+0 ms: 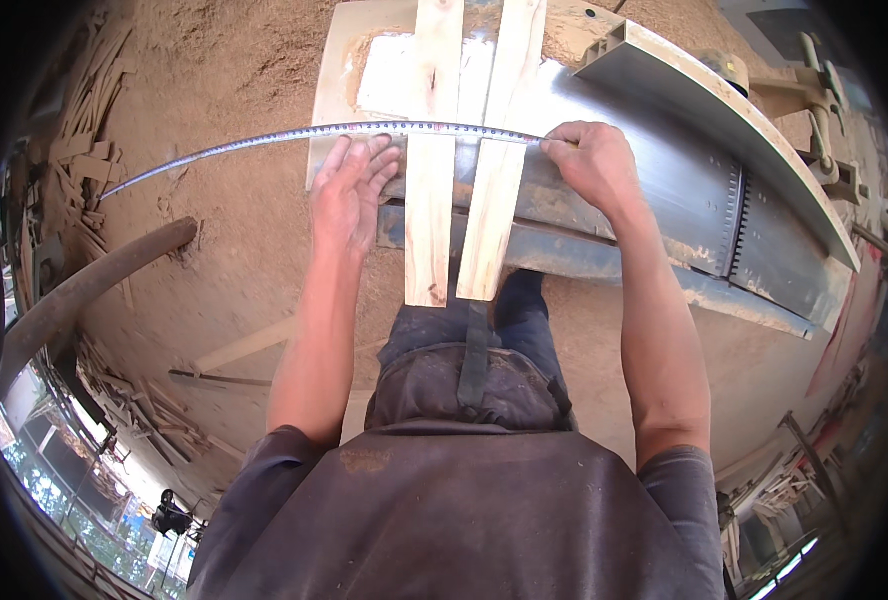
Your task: The person measures a wooden plank with a tape measure, then picks up and stacks multiple planks on the floor. They repeatedly pick up planks and place them onto a metal conveyor or sorting table, organizing them into a pile.
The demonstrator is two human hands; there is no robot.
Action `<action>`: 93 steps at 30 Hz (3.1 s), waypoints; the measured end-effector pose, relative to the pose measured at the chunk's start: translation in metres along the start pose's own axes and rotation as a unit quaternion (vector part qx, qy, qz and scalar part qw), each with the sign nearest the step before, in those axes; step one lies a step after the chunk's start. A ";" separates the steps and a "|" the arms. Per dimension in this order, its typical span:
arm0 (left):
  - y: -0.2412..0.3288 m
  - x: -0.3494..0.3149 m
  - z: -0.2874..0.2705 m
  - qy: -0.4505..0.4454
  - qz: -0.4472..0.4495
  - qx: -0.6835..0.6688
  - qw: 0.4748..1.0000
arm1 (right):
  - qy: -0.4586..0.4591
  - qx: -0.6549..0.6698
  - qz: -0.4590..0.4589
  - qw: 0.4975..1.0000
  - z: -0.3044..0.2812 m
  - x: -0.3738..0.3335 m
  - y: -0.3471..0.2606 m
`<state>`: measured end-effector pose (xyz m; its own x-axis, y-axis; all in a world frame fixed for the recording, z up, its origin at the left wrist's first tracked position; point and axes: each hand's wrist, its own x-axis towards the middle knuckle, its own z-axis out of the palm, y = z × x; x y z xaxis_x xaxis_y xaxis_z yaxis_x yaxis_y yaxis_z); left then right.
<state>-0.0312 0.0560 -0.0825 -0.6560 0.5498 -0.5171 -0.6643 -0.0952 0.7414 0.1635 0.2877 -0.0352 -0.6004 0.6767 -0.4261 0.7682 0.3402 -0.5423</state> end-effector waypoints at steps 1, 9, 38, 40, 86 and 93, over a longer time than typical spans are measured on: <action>0.000 0.011 0.004 -0.009 -0.011 -0.054 0.998 | 0.004 -0.001 -0.003 1.000 0.000 0.000 0.001; -0.007 0.033 0.016 0.011 -0.027 -0.082 0.996 | 0.011 -0.002 -0.009 1.000 0.002 0.000 0.005; -0.005 0.029 0.022 0.044 -0.025 -0.052 0.997 | 0.028 -0.038 -0.018 0.999 0.000 -0.001 0.001; -0.004 0.028 0.023 0.051 -0.025 -0.046 0.997 | 0.028 -0.036 -0.014 0.999 -0.001 -0.002 -0.001; -0.062 -0.102 0.101 0.053 0.055 0.426 0.901 | 0.319 -0.017 -0.302 0.898 -0.026 -0.092 0.118; -0.113 -0.231 0.069 -0.045 -0.006 -0.171 0.984 | -0.128 0.321 -0.100 0.933 0.035 -0.201 0.108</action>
<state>0.2201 -0.0027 -0.0174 -0.6230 0.6231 -0.4730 -0.7637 -0.3535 0.5403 0.3596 0.1652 -0.0334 -0.8147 0.4346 -0.3839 0.3922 -0.0747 -0.9168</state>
